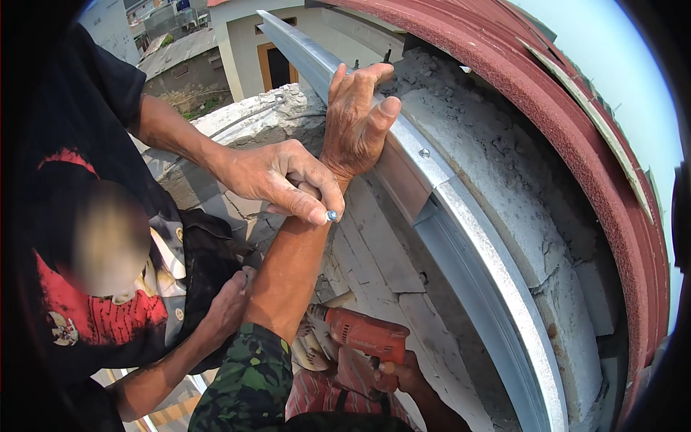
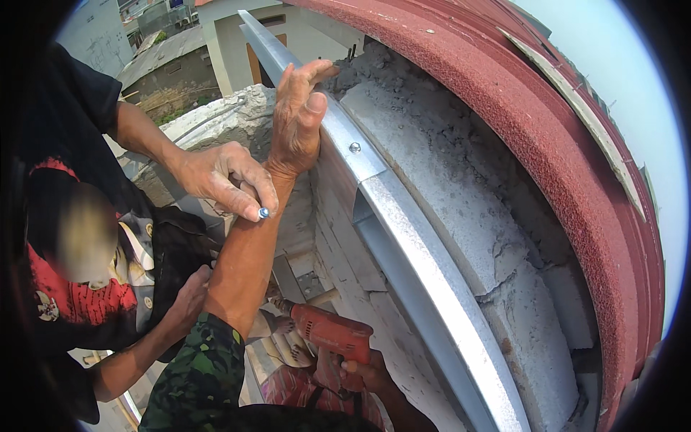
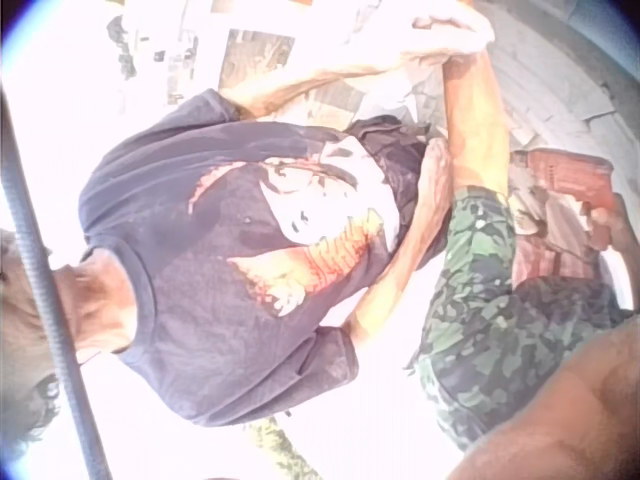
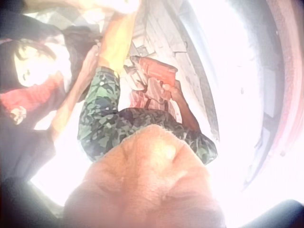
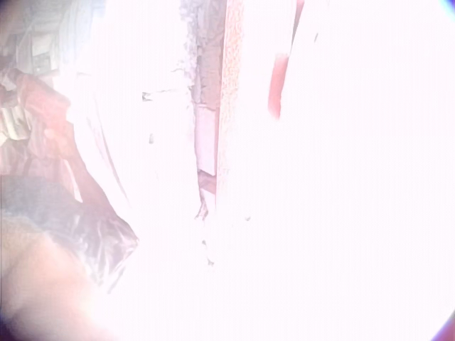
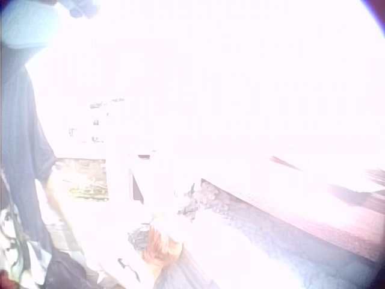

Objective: The person inserts screws into a power drill and fastens metal trim to the wall structure along the roof edge.

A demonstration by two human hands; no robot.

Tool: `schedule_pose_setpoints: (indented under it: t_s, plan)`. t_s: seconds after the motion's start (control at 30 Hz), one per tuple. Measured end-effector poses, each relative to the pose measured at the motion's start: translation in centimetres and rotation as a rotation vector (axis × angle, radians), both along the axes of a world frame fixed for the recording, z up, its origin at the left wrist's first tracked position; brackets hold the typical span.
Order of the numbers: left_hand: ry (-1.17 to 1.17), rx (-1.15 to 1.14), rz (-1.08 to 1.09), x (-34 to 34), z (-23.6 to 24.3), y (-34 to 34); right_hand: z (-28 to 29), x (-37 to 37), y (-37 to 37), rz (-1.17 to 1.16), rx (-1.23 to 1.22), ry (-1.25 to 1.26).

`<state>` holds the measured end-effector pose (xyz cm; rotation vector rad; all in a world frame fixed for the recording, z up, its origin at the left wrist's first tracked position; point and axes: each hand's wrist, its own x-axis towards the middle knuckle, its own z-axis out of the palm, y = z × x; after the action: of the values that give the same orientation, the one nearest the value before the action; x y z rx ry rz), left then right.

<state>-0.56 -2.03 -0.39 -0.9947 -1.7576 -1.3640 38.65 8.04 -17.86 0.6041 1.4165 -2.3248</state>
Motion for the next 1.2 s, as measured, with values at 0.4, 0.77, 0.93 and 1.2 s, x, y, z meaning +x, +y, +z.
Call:
schedule_pose_setpoints:
  t_s: [0.4, 0.77, 0.93, 1.2]
  plan:
    - [-1.075, 0.795, -0.330, 18.2, -7.9, -5.1, 3.0, 1.1, -0.2, -0.071, -0.012, 0.003]
    - [-0.058, 0.076, 0.312, 15.7, -4.5, -6.3, 4.1, 1.0, -0.8, -0.136, -0.052, 0.012]
    - [0.009, 0.047, 0.314, 15.5, -3.9, -6.8, 2.9, 0.4, -0.8, -0.119, -0.018, -0.014]
    - [-0.161, 0.246, 0.208, 17.0, -6.5, -7.1, 0.3, -1.1, -0.4, -0.106, -0.023, -0.022]
